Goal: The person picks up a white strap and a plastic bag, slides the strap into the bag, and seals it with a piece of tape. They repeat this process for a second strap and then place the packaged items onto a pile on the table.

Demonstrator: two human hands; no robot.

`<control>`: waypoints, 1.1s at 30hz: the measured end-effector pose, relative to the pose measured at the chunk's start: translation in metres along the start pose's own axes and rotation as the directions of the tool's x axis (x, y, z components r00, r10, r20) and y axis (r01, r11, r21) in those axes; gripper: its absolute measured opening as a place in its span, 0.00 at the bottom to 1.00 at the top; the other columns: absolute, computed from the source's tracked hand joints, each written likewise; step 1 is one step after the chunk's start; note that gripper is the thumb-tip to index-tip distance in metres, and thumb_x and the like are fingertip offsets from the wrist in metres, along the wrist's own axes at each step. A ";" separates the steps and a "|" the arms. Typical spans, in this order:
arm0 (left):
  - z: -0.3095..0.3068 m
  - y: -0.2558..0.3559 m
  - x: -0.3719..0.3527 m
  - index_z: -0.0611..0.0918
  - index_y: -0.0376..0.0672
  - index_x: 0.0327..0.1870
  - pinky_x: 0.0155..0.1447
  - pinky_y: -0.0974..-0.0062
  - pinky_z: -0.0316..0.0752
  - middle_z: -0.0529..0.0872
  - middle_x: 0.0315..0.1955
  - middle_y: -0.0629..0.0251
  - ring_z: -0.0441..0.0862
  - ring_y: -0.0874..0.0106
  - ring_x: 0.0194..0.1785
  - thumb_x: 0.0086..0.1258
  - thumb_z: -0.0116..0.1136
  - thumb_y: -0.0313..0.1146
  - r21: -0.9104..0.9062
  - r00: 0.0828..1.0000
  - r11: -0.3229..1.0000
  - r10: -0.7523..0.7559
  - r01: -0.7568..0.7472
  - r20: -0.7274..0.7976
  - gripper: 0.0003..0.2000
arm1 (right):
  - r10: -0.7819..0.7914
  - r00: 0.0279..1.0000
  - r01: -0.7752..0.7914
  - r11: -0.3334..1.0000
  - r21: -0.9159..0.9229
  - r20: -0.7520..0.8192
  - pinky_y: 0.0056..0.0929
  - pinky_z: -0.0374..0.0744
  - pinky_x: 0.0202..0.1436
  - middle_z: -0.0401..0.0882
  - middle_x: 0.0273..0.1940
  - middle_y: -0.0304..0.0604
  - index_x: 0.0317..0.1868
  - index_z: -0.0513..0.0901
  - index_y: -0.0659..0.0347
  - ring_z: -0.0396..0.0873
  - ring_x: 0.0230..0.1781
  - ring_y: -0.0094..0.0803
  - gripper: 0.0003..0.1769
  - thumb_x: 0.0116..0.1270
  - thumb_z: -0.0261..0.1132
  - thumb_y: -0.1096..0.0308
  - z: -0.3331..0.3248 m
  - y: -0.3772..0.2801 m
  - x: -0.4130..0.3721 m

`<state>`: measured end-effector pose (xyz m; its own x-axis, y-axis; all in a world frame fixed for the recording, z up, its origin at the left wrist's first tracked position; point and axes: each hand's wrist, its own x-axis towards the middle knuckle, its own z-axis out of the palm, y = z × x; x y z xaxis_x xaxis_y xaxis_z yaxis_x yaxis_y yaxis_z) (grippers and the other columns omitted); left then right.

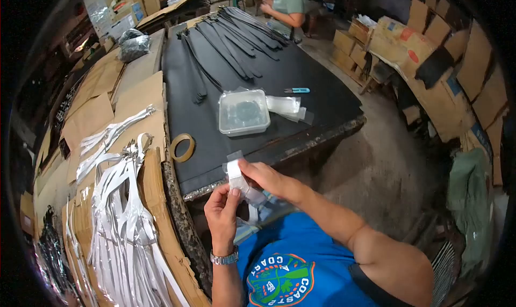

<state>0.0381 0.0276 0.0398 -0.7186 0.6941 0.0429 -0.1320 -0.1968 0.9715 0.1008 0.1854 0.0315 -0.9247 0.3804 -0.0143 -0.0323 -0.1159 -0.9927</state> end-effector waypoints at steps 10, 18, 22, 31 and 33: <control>0.006 0.014 -0.019 0.82 0.33 0.46 0.43 0.85 0.72 0.84 0.36 0.71 0.77 0.84 0.37 0.73 0.59 0.29 0.159 0.999 0.986 0.043 -0.041 -0.013 0.08 | -0.208 0.978 0.207 0.928 0.310 -0.030 0.25 0.77 0.42 0.84 0.39 0.44 0.53 0.74 0.65 0.81 0.37 0.25 0.19 0.71 0.64 0.60 0.010 -0.059 0.011; 0.011 0.015 -0.018 0.81 0.34 0.46 0.44 0.86 0.72 0.84 0.36 0.72 0.77 0.84 0.38 0.74 0.59 0.29 0.174 0.989 0.974 0.150 -0.148 -0.003 0.08 | -0.361 0.930 0.366 0.890 0.272 -0.071 0.26 0.79 0.49 0.84 0.40 0.44 0.50 0.78 0.67 0.83 0.42 0.27 0.14 0.69 0.65 0.67 0.004 -0.100 0.020; 0.012 0.017 -0.021 0.82 0.36 0.44 0.44 0.86 0.70 0.82 0.35 0.75 0.75 0.85 0.37 0.74 0.60 0.31 0.179 0.987 0.971 0.158 -0.156 0.000 0.08 | -0.434 0.894 0.448 0.862 0.238 -0.110 0.27 0.80 0.43 0.84 0.37 0.44 0.47 0.79 0.67 0.83 0.36 0.28 0.12 0.68 0.65 0.68 0.006 -0.109 0.022; -0.002 0.004 -0.022 0.81 0.36 0.46 0.43 0.86 0.71 0.84 0.36 0.73 0.77 0.85 0.38 0.73 0.60 0.29 0.122 0.985 0.977 0.174 -0.173 0.000 0.07 | -0.491 0.870 0.492 0.862 0.121 -0.039 0.24 0.78 0.48 0.85 0.37 0.41 0.44 0.82 0.65 0.83 0.41 0.25 0.09 0.69 0.66 0.67 0.012 -0.133 0.027; -0.007 -0.002 -0.019 0.81 0.36 0.47 0.43 0.87 0.72 0.83 0.37 0.73 0.77 0.85 0.38 0.73 0.60 0.28 0.089 0.980 0.976 0.200 -0.199 0.005 0.07 | -0.503 0.864 0.502 0.860 0.090 -0.013 0.23 0.78 0.48 0.85 0.37 0.40 0.43 0.82 0.64 0.83 0.40 0.25 0.09 0.69 0.66 0.67 0.016 -0.137 0.031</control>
<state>0.0470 0.0101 0.0351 -0.7271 0.6442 0.2374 0.0752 -0.2690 0.9602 0.0706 0.1981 0.1687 -0.7781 0.3988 0.4852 -0.5260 0.0083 -0.8504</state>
